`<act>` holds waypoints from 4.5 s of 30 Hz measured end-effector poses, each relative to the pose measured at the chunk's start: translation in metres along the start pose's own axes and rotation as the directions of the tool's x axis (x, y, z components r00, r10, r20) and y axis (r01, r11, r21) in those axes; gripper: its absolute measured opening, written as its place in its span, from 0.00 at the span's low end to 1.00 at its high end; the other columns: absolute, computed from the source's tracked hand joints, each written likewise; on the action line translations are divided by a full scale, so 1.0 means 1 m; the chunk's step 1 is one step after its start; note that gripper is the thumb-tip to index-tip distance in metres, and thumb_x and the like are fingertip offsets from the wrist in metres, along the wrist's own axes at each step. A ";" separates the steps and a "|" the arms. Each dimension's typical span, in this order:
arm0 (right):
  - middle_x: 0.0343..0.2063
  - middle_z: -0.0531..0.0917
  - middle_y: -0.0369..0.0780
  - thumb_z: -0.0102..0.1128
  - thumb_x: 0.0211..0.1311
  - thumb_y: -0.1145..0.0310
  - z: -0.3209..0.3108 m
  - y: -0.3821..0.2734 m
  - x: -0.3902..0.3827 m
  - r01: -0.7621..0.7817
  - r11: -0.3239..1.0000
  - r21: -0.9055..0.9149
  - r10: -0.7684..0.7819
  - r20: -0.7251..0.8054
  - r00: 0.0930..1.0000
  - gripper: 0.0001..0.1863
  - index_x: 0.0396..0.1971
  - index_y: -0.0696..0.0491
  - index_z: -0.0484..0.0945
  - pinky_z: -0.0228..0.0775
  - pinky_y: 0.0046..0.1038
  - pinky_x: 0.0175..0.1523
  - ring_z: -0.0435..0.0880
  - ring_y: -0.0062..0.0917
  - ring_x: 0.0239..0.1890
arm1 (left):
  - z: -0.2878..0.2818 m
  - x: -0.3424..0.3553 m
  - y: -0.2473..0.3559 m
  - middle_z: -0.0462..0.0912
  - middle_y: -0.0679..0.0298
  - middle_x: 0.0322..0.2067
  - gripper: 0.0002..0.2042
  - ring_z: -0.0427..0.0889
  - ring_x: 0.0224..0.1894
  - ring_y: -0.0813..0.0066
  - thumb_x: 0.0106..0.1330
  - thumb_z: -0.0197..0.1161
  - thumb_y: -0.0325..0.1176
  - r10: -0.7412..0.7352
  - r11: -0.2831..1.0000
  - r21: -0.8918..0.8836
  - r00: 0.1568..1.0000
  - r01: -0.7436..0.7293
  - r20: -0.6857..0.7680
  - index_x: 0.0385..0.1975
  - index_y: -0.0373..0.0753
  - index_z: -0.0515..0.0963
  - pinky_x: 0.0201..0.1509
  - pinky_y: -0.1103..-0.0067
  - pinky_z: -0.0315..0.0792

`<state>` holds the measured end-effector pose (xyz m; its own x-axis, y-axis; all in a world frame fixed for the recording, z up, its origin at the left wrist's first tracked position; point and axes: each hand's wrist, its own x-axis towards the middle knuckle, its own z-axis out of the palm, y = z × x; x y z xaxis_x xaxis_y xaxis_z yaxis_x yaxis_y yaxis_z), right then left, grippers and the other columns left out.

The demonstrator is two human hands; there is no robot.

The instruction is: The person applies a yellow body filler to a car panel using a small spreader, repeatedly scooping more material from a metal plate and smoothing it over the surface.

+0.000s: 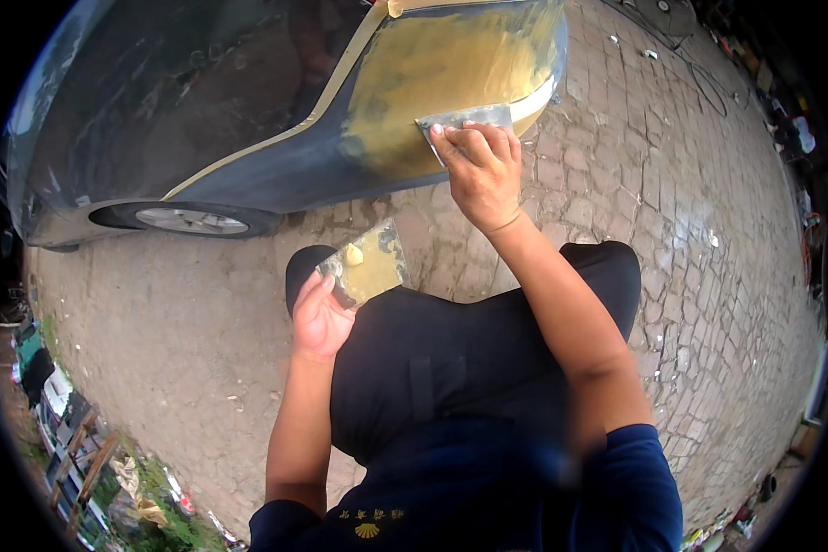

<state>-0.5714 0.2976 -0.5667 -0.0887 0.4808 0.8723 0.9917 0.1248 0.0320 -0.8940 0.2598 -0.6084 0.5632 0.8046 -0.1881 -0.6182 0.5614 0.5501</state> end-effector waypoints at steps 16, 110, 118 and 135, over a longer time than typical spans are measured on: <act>0.43 0.84 0.28 0.69 0.53 0.76 -0.052 0.064 0.066 0.082 0.997 0.005 -0.076 -0.304 0.950 0.23 0.49 0.40 0.88 0.69 0.33 0.58 0.83 0.27 0.50 | 0.005 -0.004 0.002 0.81 0.53 0.62 0.19 0.83 0.63 0.58 0.78 0.50 0.29 0.019 0.996 0.083 0.999 -0.017 -0.027 0.66 0.33 0.70 0.60 0.65 0.83; 0.44 0.85 0.36 0.64 0.52 0.78 -0.113 -0.026 -0.044 -0.132 0.884 0.449 0.015 0.255 0.967 0.23 0.51 0.50 0.86 0.72 0.37 0.53 0.83 0.33 0.46 | 0.079 0.040 -0.022 0.81 0.52 0.61 0.17 0.81 0.65 0.59 0.81 0.51 0.31 0.255 0.895 0.390 0.966 -0.217 -0.046 0.62 0.29 0.73 0.71 0.62 0.73; 0.46 0.83 0.28 0.63 0.54 0.74 -0.036 0.029 -0.025 0.011 1.000 -0.001 -0.011 0.012 1.000 0.23 0.52 0.42 0.86 0.62 0.34 0.63 0.81 0.23 0.52 | 0.018 0.025 -0.011 0.82 0.56 0.60 0.16 0.82 0.64 0.61 0.79 0.53 0.31 0.144 0.968 0.228 0.979 -0.109 -0.141 0.61 0.33 0.74 0.67 0.62 0.75; 0.46 0.83 0.26 0.64 0.54 0.72 -0.013 0.014 -0.065 -0.085 0.996 -0.029 0.087 0.049 0.995 0.23 0.52 0.40 0.88 0.64 0.34 0.64 0.81 0.22 0.51 | 0.004 0.010 0.000 0.83 0.54 0.60 0.16 0.83 0.62 0.60 0.80 0.51 0.31 0.106 0.983 0.166 0.986 -0.084 -0.129 0.61 0.31 0.75 0.64 0.63 0.78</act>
<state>-0.5500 0.2564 -0.6169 -0.0068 0.5317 0.8469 0.9979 0.0577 -0.0282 -0.8861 0.2672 -0.6071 0.4189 0.8779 -0.2318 -0.5639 0.4516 0.6914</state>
